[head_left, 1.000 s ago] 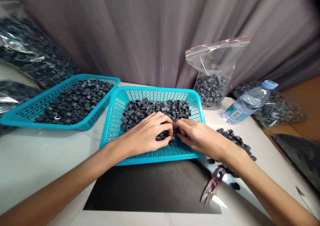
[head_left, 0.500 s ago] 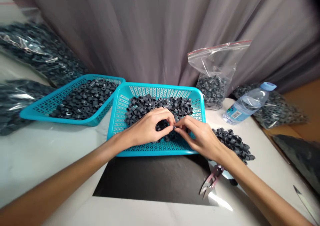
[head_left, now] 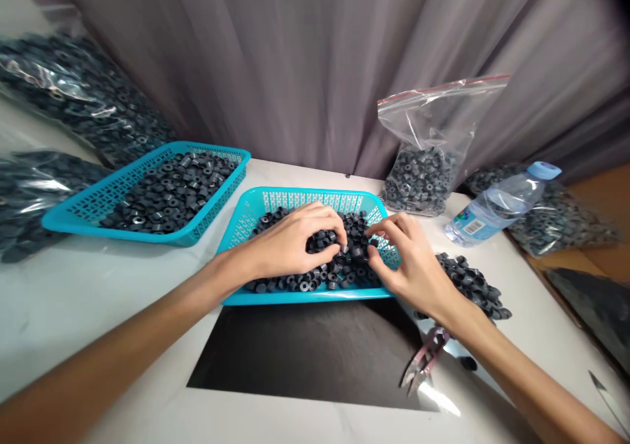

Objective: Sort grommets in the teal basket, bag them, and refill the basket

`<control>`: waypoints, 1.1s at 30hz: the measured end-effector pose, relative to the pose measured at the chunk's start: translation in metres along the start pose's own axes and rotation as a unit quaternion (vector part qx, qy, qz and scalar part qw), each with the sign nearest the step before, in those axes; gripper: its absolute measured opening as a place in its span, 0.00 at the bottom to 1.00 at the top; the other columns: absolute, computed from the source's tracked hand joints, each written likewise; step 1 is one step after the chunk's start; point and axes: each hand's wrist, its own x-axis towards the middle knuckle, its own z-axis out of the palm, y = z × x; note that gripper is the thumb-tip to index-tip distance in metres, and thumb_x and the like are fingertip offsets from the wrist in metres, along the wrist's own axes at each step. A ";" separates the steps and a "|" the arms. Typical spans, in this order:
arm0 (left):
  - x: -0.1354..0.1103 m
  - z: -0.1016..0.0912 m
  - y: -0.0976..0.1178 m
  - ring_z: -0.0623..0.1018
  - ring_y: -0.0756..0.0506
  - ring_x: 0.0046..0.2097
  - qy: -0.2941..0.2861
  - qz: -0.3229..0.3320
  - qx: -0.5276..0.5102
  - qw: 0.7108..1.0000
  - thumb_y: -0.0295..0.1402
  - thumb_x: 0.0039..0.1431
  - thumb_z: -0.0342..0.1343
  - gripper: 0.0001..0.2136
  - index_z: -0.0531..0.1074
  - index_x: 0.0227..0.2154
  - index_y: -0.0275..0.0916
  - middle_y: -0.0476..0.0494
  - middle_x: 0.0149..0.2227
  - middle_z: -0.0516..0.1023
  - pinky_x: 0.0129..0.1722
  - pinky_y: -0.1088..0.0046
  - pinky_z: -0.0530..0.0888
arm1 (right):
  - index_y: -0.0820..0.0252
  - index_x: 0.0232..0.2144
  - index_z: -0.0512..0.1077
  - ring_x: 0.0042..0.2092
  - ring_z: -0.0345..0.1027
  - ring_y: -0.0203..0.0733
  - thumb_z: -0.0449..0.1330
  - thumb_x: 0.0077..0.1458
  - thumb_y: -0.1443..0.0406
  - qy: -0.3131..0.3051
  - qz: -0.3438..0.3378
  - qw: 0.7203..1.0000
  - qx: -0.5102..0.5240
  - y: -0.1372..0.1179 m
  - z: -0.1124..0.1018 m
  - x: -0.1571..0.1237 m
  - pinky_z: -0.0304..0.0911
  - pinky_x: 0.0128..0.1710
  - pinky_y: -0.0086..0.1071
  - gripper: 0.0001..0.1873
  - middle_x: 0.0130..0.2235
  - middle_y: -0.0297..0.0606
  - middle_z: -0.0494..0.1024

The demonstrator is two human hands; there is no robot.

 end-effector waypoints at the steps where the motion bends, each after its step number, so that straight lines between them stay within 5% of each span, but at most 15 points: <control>1: -0.001 0.002 0.000 0.76 0.45 0.50 -0.002 -0.009 0.008 1.000 0.27 0.65 0.56 0.05 0.75 0.41 0.40 0.48 0.44 0.79 0.60 0.63 0.66 | 0.58 0.47 0.69 0.49 0.65 0.51 0.58 0.62 0.67 -0.016 0.008 1.000 0.006 -0.001 -0.001 0.000 0.65 0.50 0.47 0.11 0.46 0.46 0.70; 8: 0.004 0.002 0.005 0.76 0.44 0.50 0.060 -0.072 0.097 0.991 0.28 0.68 0.53 0.06 0.74 0.42 0.39 0.46 0.44 0.79 0.56 0.63 0.68 | 0.54 0.44 0.74 0.41 0.70 0.41 0.59 0.67 0.63 -0.280 -0.013 0.957 0.076 -0.022 -0.013 0.010 0.65 0.40 0.36 0.05 0.39 0.35 0.76; 12: -0.012 -0.011 0.014 0.75 0.44 0.48 0.043 -0.111 0.122 0.985 0.33 0.70 0.53 0.06 0.74 0.39 0.41 0.49 0.43 0.79 0.54 0.63 0.67 | 0.51 0.46 0.77 0.44 0.72 0.41 0.64 0.65 0.59 -0.334 -0.010 0.935 0.120 -0.024 -0.011 0.015 0.65 0.43 0.35 0.08 0.45 0.34 0.77; 16: -0.050 -0.013 0.021 0.75 0.43 0.47 -0.029 -0.178 0.102 0.978 0.42 0.70 0.54 0.09 0.75 0.40 0.45 0.52 0.42 0.79 0.53 0.61 0.65 | 0.50 0.47 0.78 0.45 0.73 0.40 0.63 0.66 0.60 -0.344 -0.005 0.925 0.159 -0.023 -0.009 0.014 0.65 0.45 0.34 0.09 0.46 0.36 0.77; 20: -0.075 -0.005 0.026 0.75 0.43 0.49 -0.016 -0.199 0.099 0.975 0.40 0.68 0.57 0.06 0.75 0.40 0.45 0.51 0.43 0.79 0.52 0.62 0.66 | 0.50 0.40 0.79 0.40 0.73 0.38 0.63 0.65 0.62 -0.346 -0.009 0.931 0.116 -0.027 -0.006 0.010 0.63 0.39 0.33 0.04 0.42 0.33 0.78; 24: -0.076 -0.002 0.030 0.75 0.44 0.50 -0.030 -0.164 0.091 0.982 0.38 0.69 0.57 0.05 0.75 0.42 0.46 0.52 0.46 0.78 0.54 0.63 0.65 | 0.52 0.38 0.77 0.37 0.71 0.38 0.62 0.66 0.62 -0.324 -0.012 0.942 0.085 -0.031 -0.004 0.008 0.60 0.36 0.33 0.04 0.39 0.32 0.77; 33: -0.076 -0.004 0.040 0.76 0.44 0.52 -0.049 -0.145 0.106 0.982 0.38 0.71 0.55 0.10 0.77 0.50 0.49 0.52 0.51 0.81 0.58 0.62 0.63 | 0.57 0.39 0.73 0.41 0.71 0.38 0.61 0.66 0.62 -0.250 0.060 0.936 0.241 -0.025 -0.003 0.012 0.65 0.37 0.31 0.05 0.43 0.36 0.77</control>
